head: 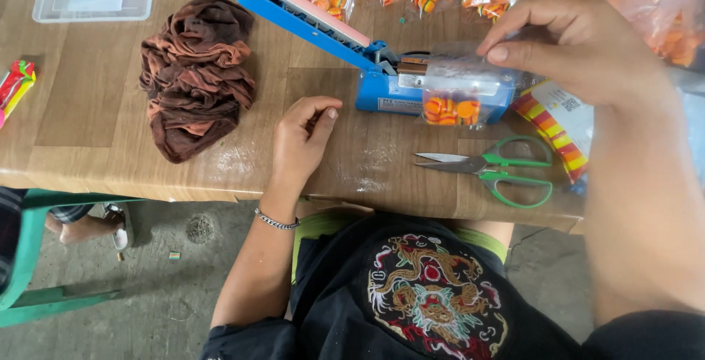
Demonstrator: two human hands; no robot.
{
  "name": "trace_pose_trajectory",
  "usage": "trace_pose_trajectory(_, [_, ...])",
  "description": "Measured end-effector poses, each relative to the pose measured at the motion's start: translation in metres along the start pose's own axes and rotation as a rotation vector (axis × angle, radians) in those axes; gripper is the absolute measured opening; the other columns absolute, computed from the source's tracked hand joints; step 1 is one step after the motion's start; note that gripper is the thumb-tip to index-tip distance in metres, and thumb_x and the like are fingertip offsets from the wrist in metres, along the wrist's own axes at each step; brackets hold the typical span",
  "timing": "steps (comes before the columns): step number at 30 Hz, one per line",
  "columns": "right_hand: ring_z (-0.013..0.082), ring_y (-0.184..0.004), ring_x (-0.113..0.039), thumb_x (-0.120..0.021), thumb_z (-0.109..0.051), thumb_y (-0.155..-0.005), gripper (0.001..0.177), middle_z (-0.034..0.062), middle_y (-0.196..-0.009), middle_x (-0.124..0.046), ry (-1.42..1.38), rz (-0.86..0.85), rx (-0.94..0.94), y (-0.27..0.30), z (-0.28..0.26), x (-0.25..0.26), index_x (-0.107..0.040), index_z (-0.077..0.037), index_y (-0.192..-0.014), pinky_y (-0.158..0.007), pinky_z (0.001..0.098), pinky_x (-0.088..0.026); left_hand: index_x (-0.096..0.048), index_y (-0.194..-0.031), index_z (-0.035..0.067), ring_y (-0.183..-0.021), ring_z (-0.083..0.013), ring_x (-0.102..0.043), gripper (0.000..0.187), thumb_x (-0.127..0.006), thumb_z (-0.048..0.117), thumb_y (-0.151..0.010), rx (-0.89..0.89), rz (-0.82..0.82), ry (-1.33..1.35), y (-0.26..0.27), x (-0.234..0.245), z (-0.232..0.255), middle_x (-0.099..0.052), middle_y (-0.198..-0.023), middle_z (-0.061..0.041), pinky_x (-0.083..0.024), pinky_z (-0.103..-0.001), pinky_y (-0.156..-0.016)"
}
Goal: Packing small orange candies into plastic bags and sealing them using a manual heat sealer on a production table.
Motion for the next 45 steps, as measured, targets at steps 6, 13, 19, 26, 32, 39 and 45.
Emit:
trace_pose_trajectory(6, [0.0107,-0.09,-0.061,-0.071,-0.001,-0.104,0.007,0.0063,-0.1,-0.069,0.151,0.038,0.178,0.026,-0.064,0.01,-0.071,0.0,-0.11,-0.078,0.0212,-0.047,-0.069,-0.119,0.011,-0.092,-0.0124,-0.061,0.022,-0.067,0.001,-0.099,-0.104,0.009,0.095,0.015,-0.016,0.036,-0.068,-0.106,-0.004,-0.054,-0.021,-0.073])
trace_pose_trajectory(13, [0.0191,-0.088,-0.066,-0.068,0.004,-0.097,0.013,0.0143,-0.1,-0.068,0.167,0.016,0.354,0.057,-0.124,0.008,-0.067,0.004,-0.11,-0.078,0.0265,-0.049,-0.034,-0.159,0.012,-0.154,-0.0299,-0.045,0.08,-0.081,0.03,-0.097,-0.342,-0.197,0.192,0.011,-0.051,0.13,-0.041,-0.165,-0.01,-0.047,-0.043,-0.126])
trace_pose_trajectory(19, [0.0219,-0.096,-0.071,-0.056,0.0,-0.096,0.031,0.0156,-0.105,-0.071,-0.104,0.054,0.321,0.086,-0.079,0.01,-0.057,0.003,-0.126,-0.084,0.0266,-0.057,-0.061,-0.132,0.019,-0.09,-0.0091,-0.068,0.042,-0.077,0.025,-0.094,-0.238,-0.593,0.316,0.026,-0.076,0.154,-0.073,-0.117,0.0,-0.056,-0.022,-0.08])
trace_pose_trajectory(26, [0.0137,-0.094,-0.076,-0.067,-0.035,-0.101,0.047,0.0078,-0.113,-0.073,-0.556,0.361,0.133,0.158,0.09,0.019,-0.061,-0.006,-0.137,-0.079,0.0176,-0.067,-0.065,-0.121,0.016,-0.084,-0.0089,-0.07,0.031,-0.059,0.036,-0.097,-0.351,-1.157,0.031,0.026,-0.055,0.188,-0.073,-0.1,0.004,-0.057,-0.02,-0.072])
trace_pose_trajectory(32, [0.0179,-0.097,-0.079,-0.065,-0.026,-0.102,0.045,0.0146,-0.117,-0.075,-0.66,0.41,0.084,0.2,0.126,0.022,-0.061,-0.002,-0.139,-0.087,0.0189,-0.068,-0.066,-0.111,0.014,-0.08,-0.0076,-0.072,0.021,-0.058,0.028,-0.098,0.084,-0.752,0.244,-0.097,0.011,0.162,-0.072,-0.101,0.002,-0.067,-0.023,-0.067])
trace_pose_trajectory(39, [0.0188,-0.102,-0.074,-0.058,-0.017,-0.103,0.038,0.0125,-0.117,-0.073,-0.528,0.356,0.056,0.194,0.097,0.009,-0.06,-0.001,-0.137,-0.09,0.0229,-0.059,-0.071,-0.109,0.009,-0.088,-0.0089,-0.081,0.035,-0.045,0.024,-0.093,0.317,-0.312,0.193,-0.148,0.044,0.121,-0.08,-0.103,-0.002,-0.076,-0.022,-0.085])
trace_pose_trajectory(45, [0.0219,-0.109,-0.073,-0.06,-0.011,-0.098,0.028,0.0115,-0.123,-0.072,-0.171,0.392,-0.167,0.164,0.062,-0.026,-0.066,-0.002,-0.125,-0.101,0.0323,-0.058,-0.072,-0.12,0.007,-0.107,-0.0361,-0.066,0.03,-0.071,0.027,-0.097,-0.509,-0.484,-0.622,-0.084,-0.041,0.199,-0.072,-0.115,-0.015,-0.05,-0.055,-0.082])
Point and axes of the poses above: each hand's wrist, its own y-axis away from the middle knuckle, its own x-axis out of the back of the hand, z = x × y, the point moved 10 cm from there along -y, towards the middle knuckle
